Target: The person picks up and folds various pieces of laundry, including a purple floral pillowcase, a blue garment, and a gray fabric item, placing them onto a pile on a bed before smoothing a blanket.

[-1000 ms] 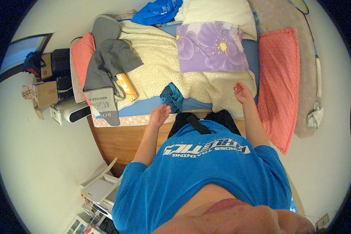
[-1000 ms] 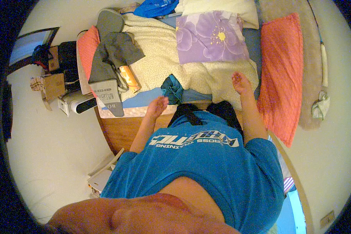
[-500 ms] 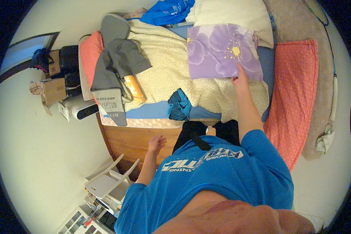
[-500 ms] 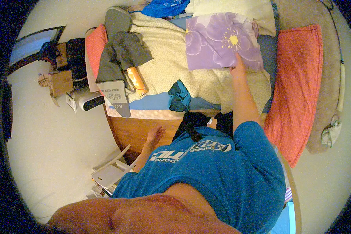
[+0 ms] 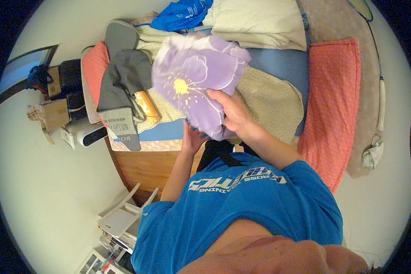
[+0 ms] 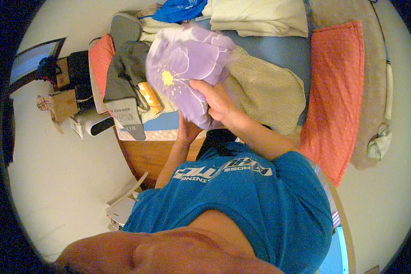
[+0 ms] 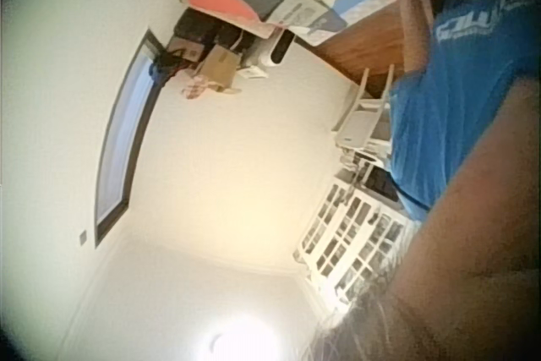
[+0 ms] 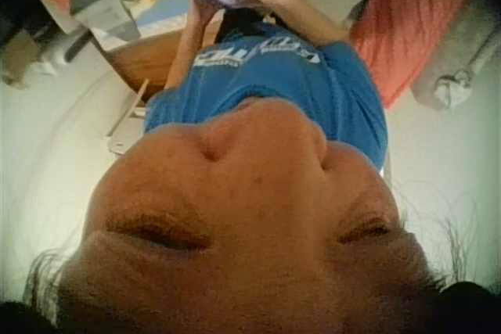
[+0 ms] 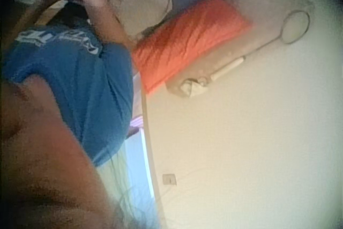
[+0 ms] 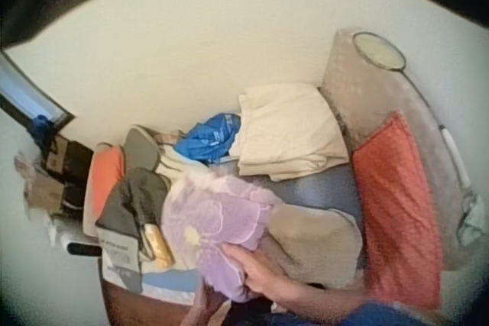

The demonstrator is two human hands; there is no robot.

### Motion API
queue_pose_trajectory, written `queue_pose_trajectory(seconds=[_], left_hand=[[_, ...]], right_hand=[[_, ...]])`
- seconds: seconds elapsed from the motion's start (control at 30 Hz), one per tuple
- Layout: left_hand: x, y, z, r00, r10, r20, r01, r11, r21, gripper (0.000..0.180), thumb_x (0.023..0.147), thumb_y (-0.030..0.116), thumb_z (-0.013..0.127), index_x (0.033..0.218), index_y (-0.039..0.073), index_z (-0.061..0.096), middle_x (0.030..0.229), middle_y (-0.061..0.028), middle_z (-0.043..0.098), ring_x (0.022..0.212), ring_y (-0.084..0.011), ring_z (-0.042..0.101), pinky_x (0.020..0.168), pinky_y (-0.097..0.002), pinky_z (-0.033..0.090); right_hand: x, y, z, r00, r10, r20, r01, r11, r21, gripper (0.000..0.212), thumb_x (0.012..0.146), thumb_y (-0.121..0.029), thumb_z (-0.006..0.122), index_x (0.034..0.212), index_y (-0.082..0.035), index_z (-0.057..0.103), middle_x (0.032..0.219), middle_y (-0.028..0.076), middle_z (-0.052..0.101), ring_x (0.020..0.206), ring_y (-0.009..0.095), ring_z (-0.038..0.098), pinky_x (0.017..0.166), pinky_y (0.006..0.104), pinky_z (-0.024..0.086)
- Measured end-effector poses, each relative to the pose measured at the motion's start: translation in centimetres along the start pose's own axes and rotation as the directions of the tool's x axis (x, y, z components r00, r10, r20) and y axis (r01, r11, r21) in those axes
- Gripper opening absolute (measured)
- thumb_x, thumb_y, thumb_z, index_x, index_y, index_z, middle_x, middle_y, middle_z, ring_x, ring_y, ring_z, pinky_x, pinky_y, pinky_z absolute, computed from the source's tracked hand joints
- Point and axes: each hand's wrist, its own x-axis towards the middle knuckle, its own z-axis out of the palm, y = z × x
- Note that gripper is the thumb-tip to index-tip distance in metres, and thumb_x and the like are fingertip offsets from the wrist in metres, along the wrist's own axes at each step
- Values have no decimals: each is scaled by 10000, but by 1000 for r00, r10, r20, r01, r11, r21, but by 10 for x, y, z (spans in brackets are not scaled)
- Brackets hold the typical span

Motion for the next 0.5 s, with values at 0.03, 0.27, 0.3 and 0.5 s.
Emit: queue_pose_trajectory(seconds=[0.03, 0.27, 0.3, 0.5], left_hand=[[-2, -3, 15, 996, 31, 85, -23, 995, -93, 668, 790, 536, 331, 1267, 87, 201, 1260, -146, 300, 1161, -283, 293, 924, -462, 259], [-3, -27, 5, 997, 59, -53, -61, 997, -46, 425, 855, 295, 346, 1216, 73, 317, 1183, -115, 418, 1068, -256, 419, 903, -411, 333], [-9, -24, 26, 994, 88, -65, -91, 994, -58, 399, 855, 270, 377, 1201, 76, 335, 1132, -102, 463, 1029, -230, 456, 855, -374, 388], [-33, -10, 95, 926, 254, 279, -305, 939, 157, 354, 838, 309, 435, 1092, 62, 418, 839, -84, 549, 700, -125, 520, 646, -255, 443]], right_hand=[[-1, 2, -5, 998, 54, 22, -53, 998, -27, 363, 732, -141, 563, 1056, -7, 469, 973, 78, 537, 876, 172, 524, 765, 303, 424], [30, -27, -35, 1000, 1, 31, 9, 947, -321, 362, 713, -150, 564, 1037, -10, 481, 926, 84, 552, 811, 173, 545, 725, 299, 449], [40, -42, -37, 994, -85, 73, 107, 909, -402, 342, 709, -159, 569, 1014, -21, 498, 911, 76, 554, 804, 165, 544, 722, 296, 448], [138, -224, -108, 962, -171, 211, 243, 889, -387, 301, 729, -290, 532, 918, -57, 551, 858, 46, 571, 795, 156, 540, 725, 296, 438]])
